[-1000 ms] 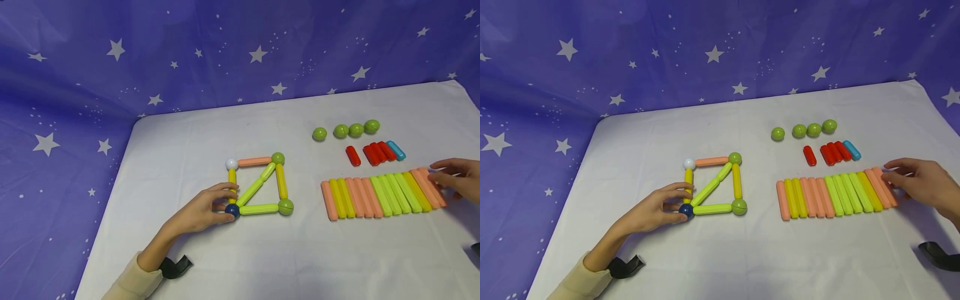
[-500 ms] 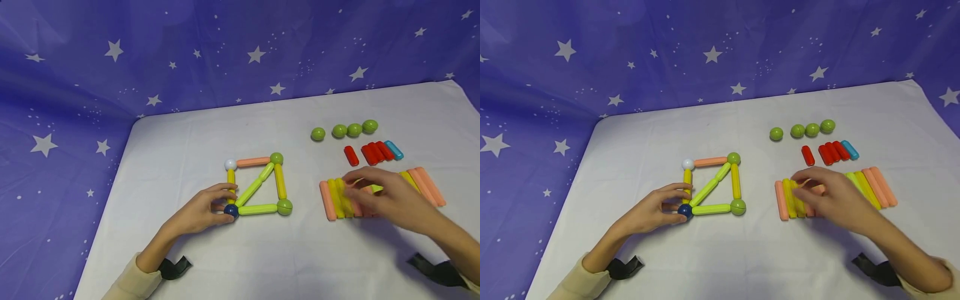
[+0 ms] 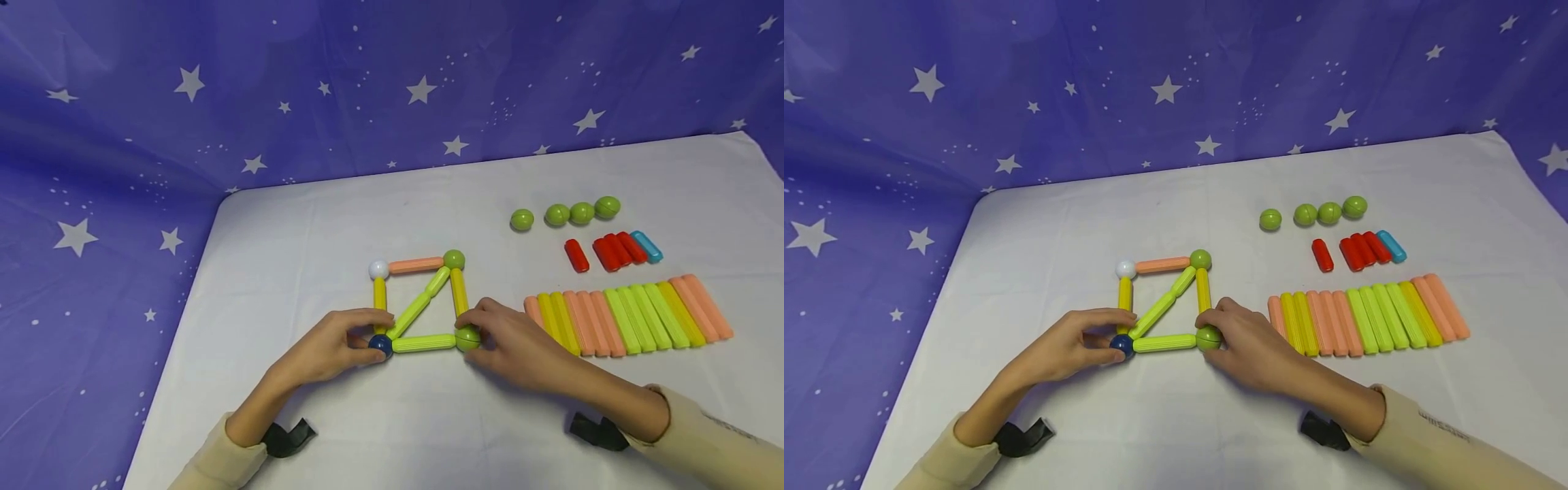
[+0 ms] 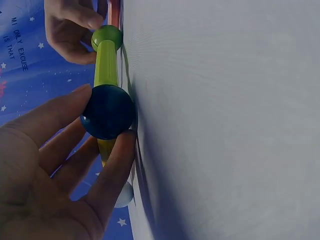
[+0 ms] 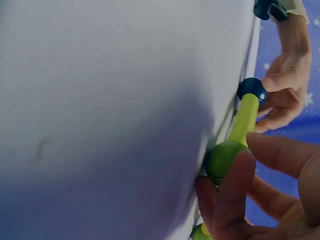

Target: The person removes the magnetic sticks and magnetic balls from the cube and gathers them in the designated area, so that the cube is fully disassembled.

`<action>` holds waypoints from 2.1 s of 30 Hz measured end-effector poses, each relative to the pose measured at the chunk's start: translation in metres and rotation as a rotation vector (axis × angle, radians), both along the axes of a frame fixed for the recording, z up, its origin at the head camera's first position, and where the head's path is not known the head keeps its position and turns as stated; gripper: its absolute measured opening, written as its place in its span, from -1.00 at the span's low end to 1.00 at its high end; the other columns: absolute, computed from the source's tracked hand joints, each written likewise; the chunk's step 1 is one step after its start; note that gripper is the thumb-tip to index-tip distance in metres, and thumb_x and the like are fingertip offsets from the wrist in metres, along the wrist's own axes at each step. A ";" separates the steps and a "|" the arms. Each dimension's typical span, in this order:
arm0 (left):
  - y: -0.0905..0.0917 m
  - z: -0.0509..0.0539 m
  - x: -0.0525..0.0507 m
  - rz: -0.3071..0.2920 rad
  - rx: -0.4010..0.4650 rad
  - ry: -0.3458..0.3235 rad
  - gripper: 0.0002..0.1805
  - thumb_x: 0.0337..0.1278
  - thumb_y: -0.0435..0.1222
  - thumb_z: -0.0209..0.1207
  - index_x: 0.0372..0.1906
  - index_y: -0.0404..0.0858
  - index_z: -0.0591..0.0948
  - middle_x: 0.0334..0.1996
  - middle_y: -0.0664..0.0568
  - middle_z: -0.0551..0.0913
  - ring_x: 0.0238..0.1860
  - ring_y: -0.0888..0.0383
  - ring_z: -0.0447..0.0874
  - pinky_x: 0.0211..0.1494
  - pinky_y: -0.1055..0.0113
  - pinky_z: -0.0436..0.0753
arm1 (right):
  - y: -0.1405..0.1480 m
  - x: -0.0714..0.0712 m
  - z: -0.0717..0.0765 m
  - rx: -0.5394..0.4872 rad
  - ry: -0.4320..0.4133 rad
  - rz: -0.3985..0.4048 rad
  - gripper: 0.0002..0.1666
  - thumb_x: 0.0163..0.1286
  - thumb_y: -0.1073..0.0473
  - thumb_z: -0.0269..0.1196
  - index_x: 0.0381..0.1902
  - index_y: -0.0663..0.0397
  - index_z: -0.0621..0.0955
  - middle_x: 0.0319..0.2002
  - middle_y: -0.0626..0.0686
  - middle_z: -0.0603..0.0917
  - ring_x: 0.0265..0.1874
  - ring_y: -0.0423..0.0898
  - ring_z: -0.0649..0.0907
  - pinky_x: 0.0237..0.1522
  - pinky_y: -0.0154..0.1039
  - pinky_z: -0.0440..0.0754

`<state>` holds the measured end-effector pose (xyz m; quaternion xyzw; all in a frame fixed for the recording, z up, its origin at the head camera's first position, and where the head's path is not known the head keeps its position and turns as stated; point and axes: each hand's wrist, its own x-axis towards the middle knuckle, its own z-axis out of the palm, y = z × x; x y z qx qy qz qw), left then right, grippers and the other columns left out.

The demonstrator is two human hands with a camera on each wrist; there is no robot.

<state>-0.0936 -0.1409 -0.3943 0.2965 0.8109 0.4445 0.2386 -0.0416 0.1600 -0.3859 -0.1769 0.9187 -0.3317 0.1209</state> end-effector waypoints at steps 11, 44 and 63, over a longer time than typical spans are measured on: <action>-0.003 -0.001 0.000 0.012 0.065 -0.091 -0.47 0.03 -0.50 0.39 0.17 -0.33 0.57 0.25 -0.14 0.48 0.20 -0.02 0.50 0.02 0.34 0.64 | -0.012 -0.008 -0.002 0.074 0.006 -0.041 -0.68 0.11 0.14 0.50 -0.17 -0.03 0.66 -0.32 -0.11 0.53 -0.39 -0.13 0.48 -0.33 -0.24 0.48; -0.001 -0.004 0.001 -0.013 0.064 -0.070 -0.53 0.05 -0.49 0.39 0.12 -0.39 0.59 0.25 -0.11 0.49 0.23 0.00 0.49 0.07 0.37 0.60 | -0.003 -0.005 0.000 -0.029 -0.034 0.070 -0.75 0.06 0.30 0.35 -0.28 -0.10 0.64 -0.38 -0.17 0.50 -0.43 -0.19 0.47 -0.44 -0.30 0.44; -0.002 -0.003 0.002 -0.005 0.068 -0.096 -0.53 0.06 -0.49 0.38 0.13 -0.40 0.58 0.25 -0.09 0.48 0.17 0.03 0.53 0.05 0.34 0.62 | 0.033 -0.042 0.022 -0.222 0.005 -0.148 -0.66 0.26 0.31 0.39 0.00 0.12 0.63 -0.06 0.02 0.60 -0.02 0.08 0.59 -0.34 -0.17 0.71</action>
